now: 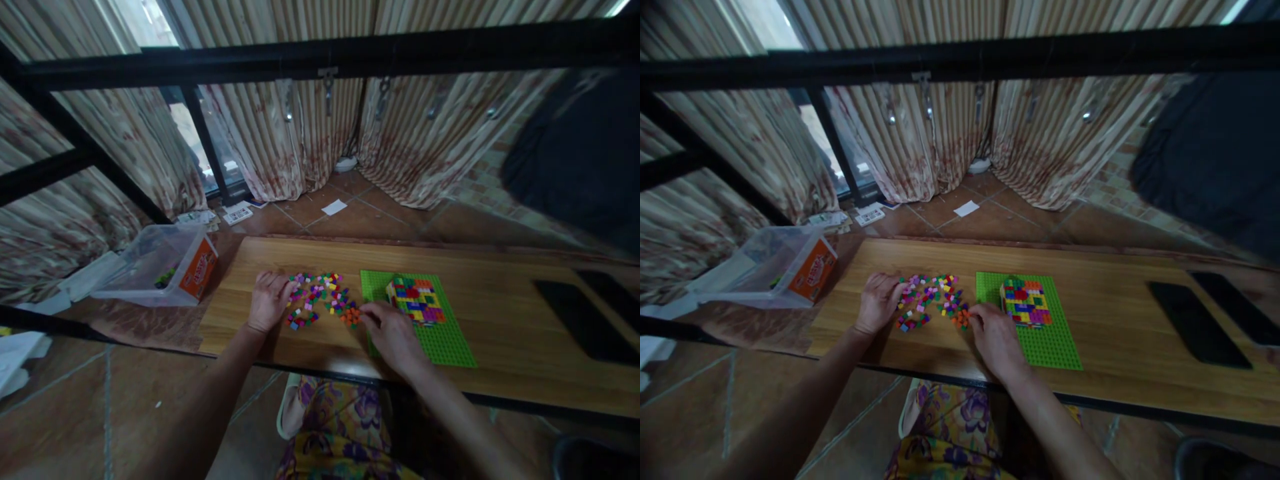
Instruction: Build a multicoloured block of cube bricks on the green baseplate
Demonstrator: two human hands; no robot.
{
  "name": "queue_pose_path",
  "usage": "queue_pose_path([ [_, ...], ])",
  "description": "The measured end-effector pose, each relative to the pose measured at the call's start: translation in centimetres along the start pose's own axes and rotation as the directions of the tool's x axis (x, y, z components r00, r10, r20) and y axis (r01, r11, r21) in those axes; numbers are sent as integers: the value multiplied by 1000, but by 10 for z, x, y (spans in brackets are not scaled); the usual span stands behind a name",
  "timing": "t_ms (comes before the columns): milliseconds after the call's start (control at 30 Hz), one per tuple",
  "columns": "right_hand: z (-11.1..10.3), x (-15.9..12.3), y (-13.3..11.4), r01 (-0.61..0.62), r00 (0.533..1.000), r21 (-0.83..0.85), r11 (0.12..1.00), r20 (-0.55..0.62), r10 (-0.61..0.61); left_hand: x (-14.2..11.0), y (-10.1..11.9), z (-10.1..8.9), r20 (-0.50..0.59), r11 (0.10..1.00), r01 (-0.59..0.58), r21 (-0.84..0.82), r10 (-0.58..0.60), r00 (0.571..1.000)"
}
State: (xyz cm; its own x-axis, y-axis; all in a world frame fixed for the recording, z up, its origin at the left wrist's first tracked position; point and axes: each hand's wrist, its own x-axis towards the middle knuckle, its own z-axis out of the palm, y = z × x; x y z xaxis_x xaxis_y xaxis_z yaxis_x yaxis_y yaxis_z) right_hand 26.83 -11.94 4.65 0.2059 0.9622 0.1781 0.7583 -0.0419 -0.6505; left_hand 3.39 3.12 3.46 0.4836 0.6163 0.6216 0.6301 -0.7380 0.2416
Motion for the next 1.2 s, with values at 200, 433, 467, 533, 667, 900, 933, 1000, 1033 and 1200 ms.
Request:
queue_pose_path([
  [200, -11, -19, -23, -73, 995, 324, 943, -40, 91, -11, 75, -27, 149, 991, 28, -131, -8, 989],
  [433, -6, -71, -42, -76, 986, 522, 850, 168, -15, -80, 168, -40, 376, 914, 255, -316, -126, 918],
  [467, -5, -77, -42, -73, 985, 530, 845, 171, -22, -86, 172, -43, 396, 906, 288, -310, -152, 905],
  [533, -3, -88, -40, -83, 984, 540, 838, 180, -19, -94, 175, -50, 438, 896, 323, -305, -169, 883],
  [667, 9, -94, -38, -143, 983, 597, 790, 180, 41, -95, 172, -60, 461, 869, 329, -369, -137, 877],
  [900, 28, -51, -54, -232, 968, 671, 704, 228, 101, -71, 142, -62, 452, 789, 367, -494, -128, 883],
  [933, 29, -39, -56, -199, 976, 655, 729, 203, 83, -67, 133, -60, 437, 793, 380, -477, -162, 885],
  [1000, 33, -13, -59, -88, 992, 569, 818, 123, 22, -57, 109, -55, 367, 827, 391, -404, -245, 898],
  [1033, 36, 1, -59, -14, 998, 490, 871, 62, -19, -52, 96, -52, 301, 844, 404, -353, -306, 903],
  [1200, 55, 51, -53, 163, 984, 121, 979, 58, -171, -24, 42, -36, 257, 918, 373, -136, -331, 908],
])
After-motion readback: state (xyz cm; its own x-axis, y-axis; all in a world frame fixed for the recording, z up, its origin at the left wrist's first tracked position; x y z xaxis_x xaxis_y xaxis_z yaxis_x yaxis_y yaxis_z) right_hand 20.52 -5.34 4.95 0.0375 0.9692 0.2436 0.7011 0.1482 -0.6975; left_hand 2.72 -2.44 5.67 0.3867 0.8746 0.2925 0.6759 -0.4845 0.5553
